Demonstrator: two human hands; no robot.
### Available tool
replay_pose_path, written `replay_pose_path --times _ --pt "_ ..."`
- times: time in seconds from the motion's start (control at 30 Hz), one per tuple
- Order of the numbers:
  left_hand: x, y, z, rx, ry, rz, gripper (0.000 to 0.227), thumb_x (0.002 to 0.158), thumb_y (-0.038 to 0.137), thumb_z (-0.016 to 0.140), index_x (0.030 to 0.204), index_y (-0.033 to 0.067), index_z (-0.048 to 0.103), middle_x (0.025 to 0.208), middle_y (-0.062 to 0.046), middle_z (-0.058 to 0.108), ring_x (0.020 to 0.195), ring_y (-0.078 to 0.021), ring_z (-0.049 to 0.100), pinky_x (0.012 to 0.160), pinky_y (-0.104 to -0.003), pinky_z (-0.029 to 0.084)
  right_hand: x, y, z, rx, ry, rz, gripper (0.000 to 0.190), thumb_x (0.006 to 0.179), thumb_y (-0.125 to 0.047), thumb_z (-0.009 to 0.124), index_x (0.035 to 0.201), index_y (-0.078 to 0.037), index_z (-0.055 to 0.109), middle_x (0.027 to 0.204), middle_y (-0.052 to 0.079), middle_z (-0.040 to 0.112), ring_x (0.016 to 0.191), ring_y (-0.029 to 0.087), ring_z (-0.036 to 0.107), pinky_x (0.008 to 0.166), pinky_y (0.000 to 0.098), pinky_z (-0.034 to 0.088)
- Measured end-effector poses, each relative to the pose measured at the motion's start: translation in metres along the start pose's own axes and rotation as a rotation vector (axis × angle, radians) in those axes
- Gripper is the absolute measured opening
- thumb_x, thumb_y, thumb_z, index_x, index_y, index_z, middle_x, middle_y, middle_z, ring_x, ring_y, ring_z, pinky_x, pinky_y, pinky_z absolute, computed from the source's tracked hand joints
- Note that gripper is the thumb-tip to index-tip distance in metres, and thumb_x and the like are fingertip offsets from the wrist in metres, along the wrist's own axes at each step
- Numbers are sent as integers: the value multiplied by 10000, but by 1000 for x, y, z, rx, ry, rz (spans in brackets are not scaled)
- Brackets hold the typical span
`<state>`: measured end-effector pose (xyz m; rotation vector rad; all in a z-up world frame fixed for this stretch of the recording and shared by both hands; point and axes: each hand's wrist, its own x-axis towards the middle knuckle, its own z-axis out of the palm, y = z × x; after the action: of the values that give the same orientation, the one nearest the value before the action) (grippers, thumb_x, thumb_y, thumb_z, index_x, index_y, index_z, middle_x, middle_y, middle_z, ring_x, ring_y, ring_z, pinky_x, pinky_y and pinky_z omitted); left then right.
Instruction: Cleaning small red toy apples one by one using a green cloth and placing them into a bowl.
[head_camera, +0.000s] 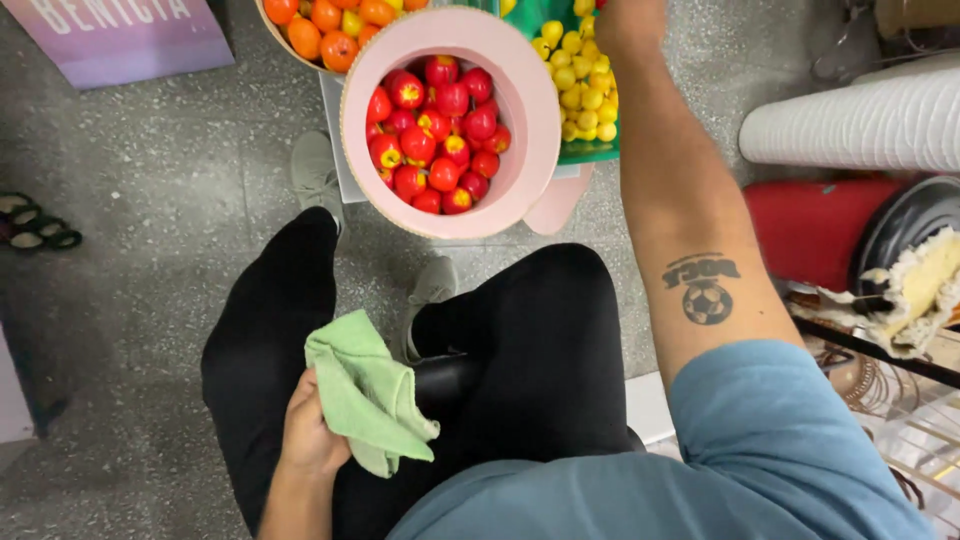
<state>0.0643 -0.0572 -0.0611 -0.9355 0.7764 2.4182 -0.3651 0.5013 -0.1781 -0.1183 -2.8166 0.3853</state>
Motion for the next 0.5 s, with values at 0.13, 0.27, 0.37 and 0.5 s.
replay_pose_path --times 0.13,0.27,0.37,0.5 --pt "-4 -1 0 -6 12 15 116 883 64 606 943 42 703 749 -32 689 653 -151 643 585 -300 532 8 -2 9 -62 -73 -4 267 780 -67 608 938 -181 791 889 102 770 803 324 717 691 467 546" --pt "0 -1 0 -16 14 32 113 881 55 594 923 43 698 740 -34 682 651 -153 638 584 -299 525 11 -8 4 -129 -136 -11 308 804 -42 583 979 -188 789 923 135 751 833 361 702 698 489 548" --pt "3 0 -1 -21 -10 67 114 880 49 585 910 43 695 734 -35 677 650 -154 634 584 -298 520 29 -18 -8 -172 -144 -27 335 820 -25 567 1007 -192 788 947 157 739 853 385 693 702 503 549" --pt "1 -1 -5 -15 -25 74 116 879 43 577 897 44 691 727 -36 672 648 -156 630 583 -297 516 18 -27 -18 -63 -92 -109 247 813 -52 622 964 -141 796 904 145 770 769 367 709 643 497 555"
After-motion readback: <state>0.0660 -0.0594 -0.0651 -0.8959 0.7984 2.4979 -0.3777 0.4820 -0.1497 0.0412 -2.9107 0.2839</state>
